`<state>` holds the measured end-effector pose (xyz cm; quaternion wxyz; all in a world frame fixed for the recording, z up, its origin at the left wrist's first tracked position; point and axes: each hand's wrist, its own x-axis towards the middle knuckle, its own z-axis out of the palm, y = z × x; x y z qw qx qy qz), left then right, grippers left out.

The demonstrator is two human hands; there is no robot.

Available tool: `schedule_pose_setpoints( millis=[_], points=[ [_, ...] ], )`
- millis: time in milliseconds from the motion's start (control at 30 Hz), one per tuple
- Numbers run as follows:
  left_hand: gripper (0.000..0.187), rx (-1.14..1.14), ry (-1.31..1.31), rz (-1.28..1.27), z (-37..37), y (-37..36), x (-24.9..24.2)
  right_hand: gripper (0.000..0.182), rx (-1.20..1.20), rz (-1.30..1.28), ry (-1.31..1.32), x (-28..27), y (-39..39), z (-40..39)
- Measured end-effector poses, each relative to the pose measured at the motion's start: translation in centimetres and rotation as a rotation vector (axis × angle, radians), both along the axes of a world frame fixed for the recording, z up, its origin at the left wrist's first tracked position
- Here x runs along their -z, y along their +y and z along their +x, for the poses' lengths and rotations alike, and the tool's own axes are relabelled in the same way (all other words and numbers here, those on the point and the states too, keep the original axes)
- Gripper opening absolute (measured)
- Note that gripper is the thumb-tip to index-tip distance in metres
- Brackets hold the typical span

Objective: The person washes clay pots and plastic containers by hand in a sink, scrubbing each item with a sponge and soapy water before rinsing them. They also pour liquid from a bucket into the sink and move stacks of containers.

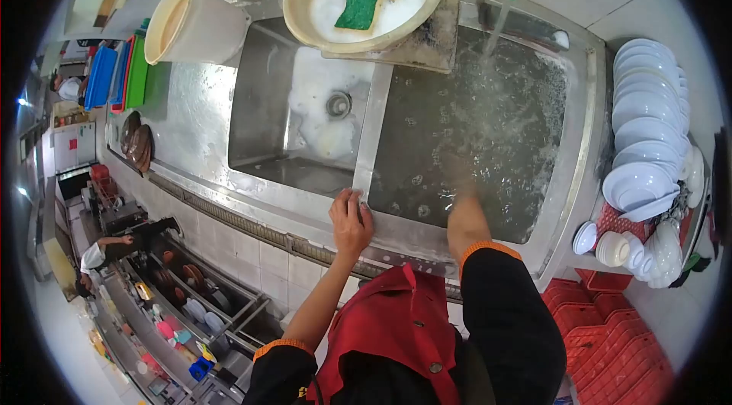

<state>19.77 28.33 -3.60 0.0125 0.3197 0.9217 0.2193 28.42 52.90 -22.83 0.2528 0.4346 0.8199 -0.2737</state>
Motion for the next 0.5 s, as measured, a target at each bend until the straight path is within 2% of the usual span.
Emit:
schedule_pose_setpoints(
  millis=[233,500],
  points=[
    [0.032,-0.039,0.026,-0.048,-0.2,0.3,-0.1,0.064,-0.031,-0.042,-0.060,0.1,-0.1,1.0],
    [0.030,-0.040,0.053,0.027,-0.2,0.4,0.2,0.063,-0.045,-0.075,-0.016,0.1,2.1,-0.1]
  ],
)
